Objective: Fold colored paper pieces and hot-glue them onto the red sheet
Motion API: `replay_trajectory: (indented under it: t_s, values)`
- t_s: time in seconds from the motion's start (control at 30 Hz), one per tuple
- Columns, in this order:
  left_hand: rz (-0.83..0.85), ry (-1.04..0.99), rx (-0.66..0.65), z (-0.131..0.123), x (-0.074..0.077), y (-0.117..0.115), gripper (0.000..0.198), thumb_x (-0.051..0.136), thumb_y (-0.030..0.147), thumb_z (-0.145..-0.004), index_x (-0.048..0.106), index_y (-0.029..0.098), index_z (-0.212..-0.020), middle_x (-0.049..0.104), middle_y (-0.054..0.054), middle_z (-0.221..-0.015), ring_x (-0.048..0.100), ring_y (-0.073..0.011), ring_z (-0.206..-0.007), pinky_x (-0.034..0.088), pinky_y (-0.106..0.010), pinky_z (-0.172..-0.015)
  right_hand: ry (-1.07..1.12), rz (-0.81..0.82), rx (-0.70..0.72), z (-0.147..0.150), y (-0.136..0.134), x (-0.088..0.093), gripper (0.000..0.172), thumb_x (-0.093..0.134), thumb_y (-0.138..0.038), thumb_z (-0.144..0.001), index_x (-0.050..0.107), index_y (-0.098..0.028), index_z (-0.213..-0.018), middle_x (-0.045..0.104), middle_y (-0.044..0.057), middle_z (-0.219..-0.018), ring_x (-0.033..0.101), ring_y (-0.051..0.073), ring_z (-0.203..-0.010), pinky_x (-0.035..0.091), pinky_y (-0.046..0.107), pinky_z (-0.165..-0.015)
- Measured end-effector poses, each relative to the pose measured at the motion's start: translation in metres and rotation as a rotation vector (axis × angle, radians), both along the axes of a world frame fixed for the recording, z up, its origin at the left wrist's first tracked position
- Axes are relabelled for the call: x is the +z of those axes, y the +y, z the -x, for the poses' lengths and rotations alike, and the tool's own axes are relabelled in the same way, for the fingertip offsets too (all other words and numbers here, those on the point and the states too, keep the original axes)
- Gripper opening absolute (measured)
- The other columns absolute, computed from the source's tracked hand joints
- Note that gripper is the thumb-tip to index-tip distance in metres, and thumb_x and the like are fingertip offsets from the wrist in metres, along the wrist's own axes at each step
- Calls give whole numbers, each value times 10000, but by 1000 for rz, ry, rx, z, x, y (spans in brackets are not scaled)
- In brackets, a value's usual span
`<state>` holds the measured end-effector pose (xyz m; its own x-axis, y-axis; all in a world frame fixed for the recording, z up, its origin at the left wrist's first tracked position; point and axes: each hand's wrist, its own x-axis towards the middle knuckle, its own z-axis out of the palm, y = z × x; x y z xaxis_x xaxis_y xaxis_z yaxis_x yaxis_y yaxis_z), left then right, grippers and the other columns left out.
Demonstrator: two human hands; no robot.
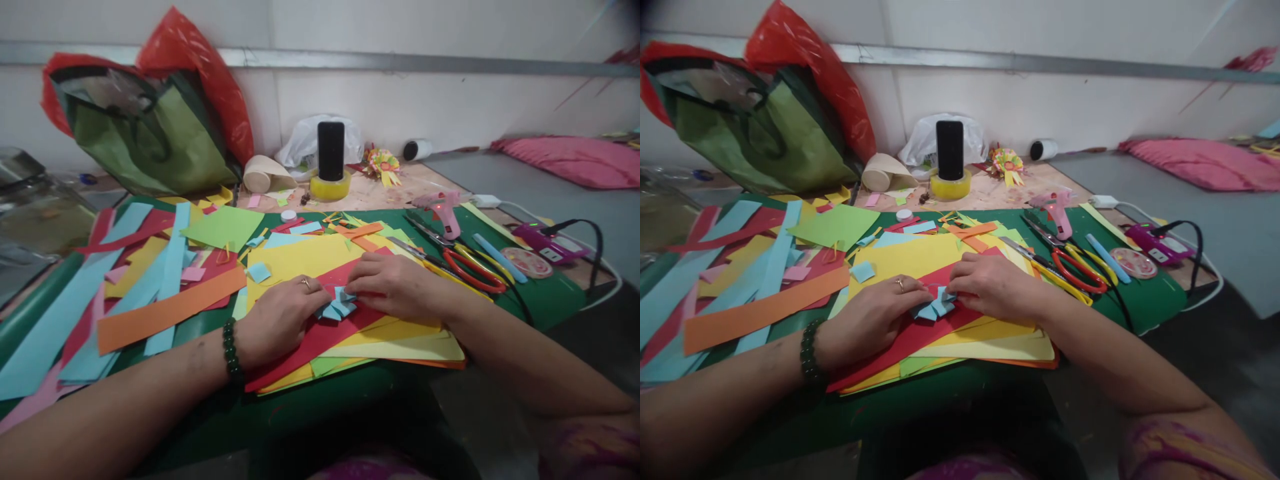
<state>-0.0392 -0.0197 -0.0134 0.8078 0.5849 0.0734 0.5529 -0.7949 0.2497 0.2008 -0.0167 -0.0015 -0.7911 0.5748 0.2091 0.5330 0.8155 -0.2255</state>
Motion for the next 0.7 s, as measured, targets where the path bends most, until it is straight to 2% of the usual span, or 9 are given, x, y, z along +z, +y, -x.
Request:
replay_trajectory:
  t_s: [0.7]
  values:
    - [-70,5,-40,-1,1,0,278,482,8,-832,651,161,-991,683,-73,-1017,612,-210,-934,520,-330,-830,-5,-32,53,4,1,-2,268,491,-228,-970,721,-159,-849,684,77,-807,534,171,-801,424,281,-715]
